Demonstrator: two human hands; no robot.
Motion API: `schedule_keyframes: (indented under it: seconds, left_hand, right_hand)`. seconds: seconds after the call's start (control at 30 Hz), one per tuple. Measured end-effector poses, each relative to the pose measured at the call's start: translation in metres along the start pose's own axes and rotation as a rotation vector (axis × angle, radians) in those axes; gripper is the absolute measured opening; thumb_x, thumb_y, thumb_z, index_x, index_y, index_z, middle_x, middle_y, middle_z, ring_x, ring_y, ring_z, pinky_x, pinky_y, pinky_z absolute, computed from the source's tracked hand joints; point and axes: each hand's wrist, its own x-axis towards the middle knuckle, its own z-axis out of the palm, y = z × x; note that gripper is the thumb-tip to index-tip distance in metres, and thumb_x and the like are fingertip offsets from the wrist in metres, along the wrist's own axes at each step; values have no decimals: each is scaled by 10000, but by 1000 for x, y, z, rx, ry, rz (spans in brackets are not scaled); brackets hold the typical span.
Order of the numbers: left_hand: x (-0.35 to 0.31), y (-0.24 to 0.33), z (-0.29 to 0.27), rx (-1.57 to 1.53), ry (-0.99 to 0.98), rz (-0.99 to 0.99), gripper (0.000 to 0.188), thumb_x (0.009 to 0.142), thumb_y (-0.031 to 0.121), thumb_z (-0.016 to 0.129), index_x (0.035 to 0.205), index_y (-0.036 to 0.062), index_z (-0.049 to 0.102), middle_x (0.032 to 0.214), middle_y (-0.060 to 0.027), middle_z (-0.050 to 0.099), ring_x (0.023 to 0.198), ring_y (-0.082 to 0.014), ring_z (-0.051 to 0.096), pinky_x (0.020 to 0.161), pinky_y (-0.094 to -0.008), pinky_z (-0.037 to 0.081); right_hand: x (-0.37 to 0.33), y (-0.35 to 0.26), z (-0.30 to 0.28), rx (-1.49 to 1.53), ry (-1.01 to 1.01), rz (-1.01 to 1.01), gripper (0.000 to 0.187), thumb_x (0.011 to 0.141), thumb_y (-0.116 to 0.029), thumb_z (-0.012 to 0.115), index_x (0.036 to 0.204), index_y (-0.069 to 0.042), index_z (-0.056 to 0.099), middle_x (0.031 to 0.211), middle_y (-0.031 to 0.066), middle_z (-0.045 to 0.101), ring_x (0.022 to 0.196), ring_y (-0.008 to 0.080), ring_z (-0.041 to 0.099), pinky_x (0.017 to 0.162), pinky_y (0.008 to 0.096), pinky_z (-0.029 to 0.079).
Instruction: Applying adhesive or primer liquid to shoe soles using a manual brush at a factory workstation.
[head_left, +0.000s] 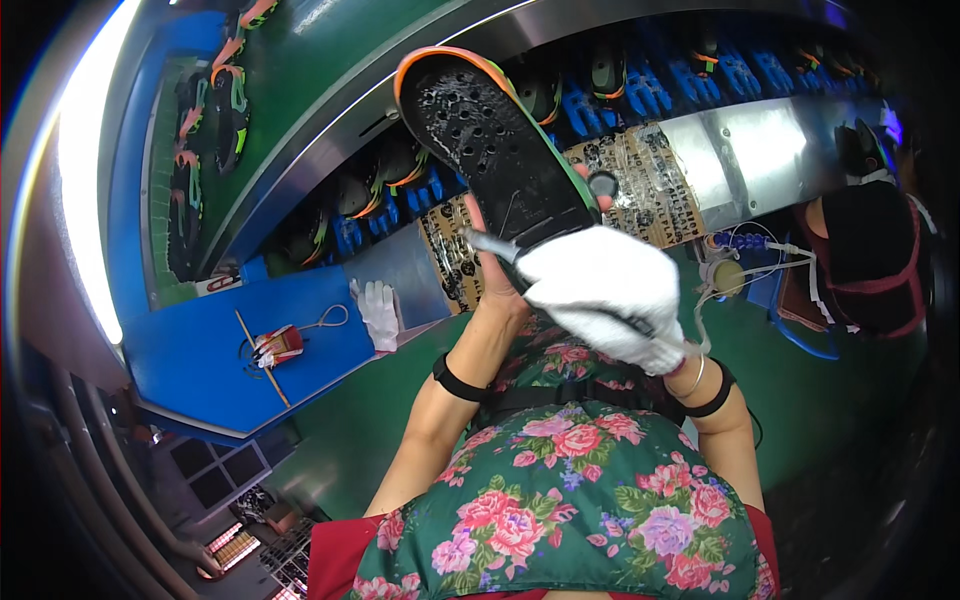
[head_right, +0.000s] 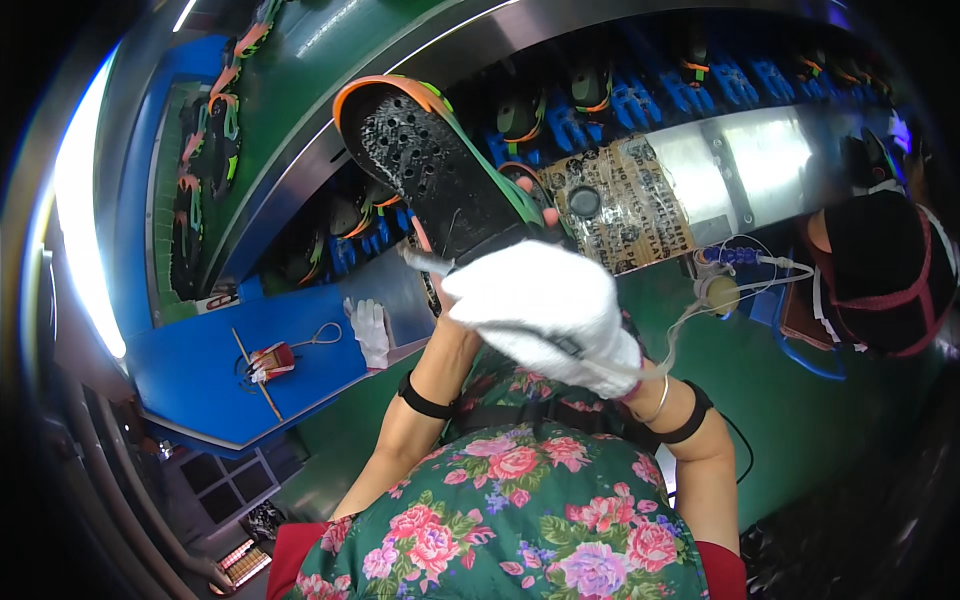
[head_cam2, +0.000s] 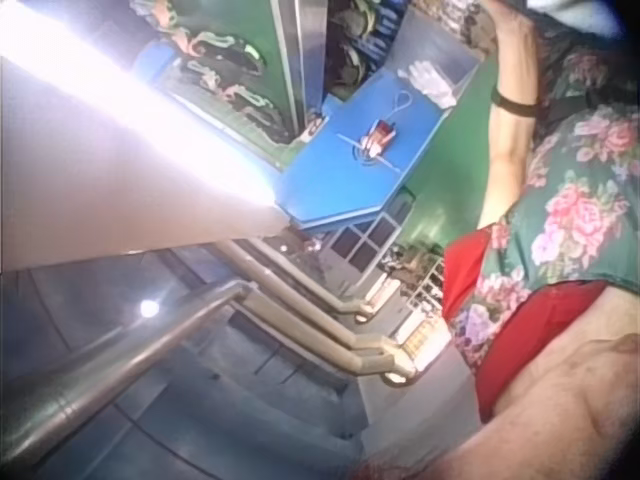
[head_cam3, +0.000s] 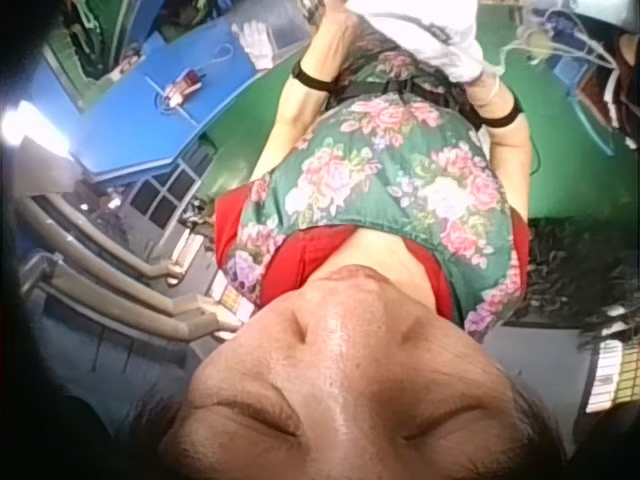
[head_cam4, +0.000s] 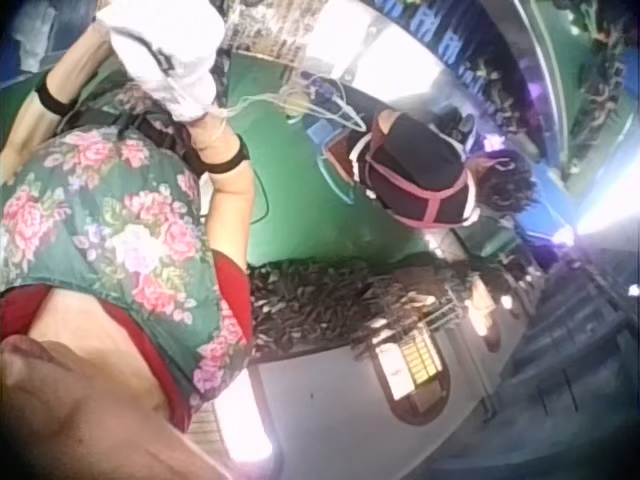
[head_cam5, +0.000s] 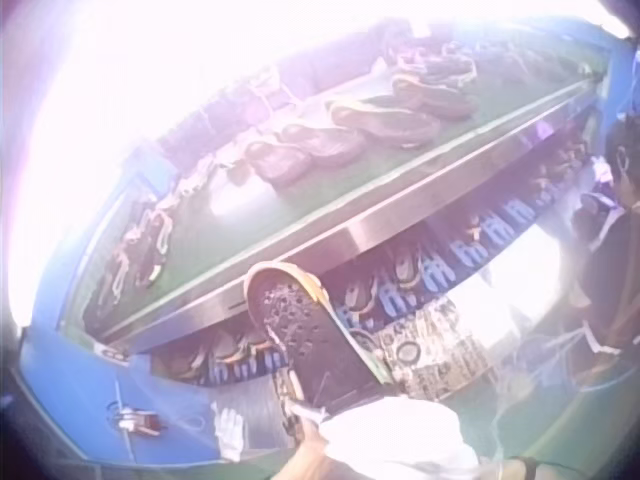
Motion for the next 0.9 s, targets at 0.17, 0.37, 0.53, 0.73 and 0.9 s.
schedule_keyframes:
  seconds: [0.17,0.37,0.53,0.73,0.9]
  left_hand:
    - [7,1,12,-30,66,-28,1152,838,944,348,1571,56,345,1461,-237,522,1210,-438,619,1002,-591,550]
    - [13,3,15,-112,-30,-89,1173,819,942,407,1550,26,356,1362,-304,581,1119,-448,668,968,-580,556]
    - [16,4,21,-156,57,-10,1155,834,930,404,1549,24,357,1354,-304,582,1120,-466,658,984,-597,547]
    - [16,9,18,-156,32,-33,1150,825,939,406,1573,69,330,1359,-341,558,1114,-487,644,982,-630,529]
    - [16,18,7,-147,-176,-88,1168,820,944,403,1587,69,295,1366,-322,561,1160,-495,631,949,-614,557]
  right_hand:
    - [-6,7,5,-247,31,-85,253,785,12,800,1022,-78,795,1057,122,778,983,297,752,850,384,596]
    - [-14,1,-5,31,-17,81,315,829,-17,775,1138,-77,783,1122,113,774,1037,290,741,943,391,575]
    - [-13,0,4,-270,-35,-158,278,762,6,806,1020,-99,805,1058,101,781,956,304,752,837,394,598]
    - [-14,0,-16,-110,14,40,249,762,20,792,992,-76,791,1070,128,772,979,291,745,840,381,589]
    - [-29,4,5,-84,-98,-132,271,790,-29,804,1049,-107,787,1081,92,776,978,266,746,818,370,595]
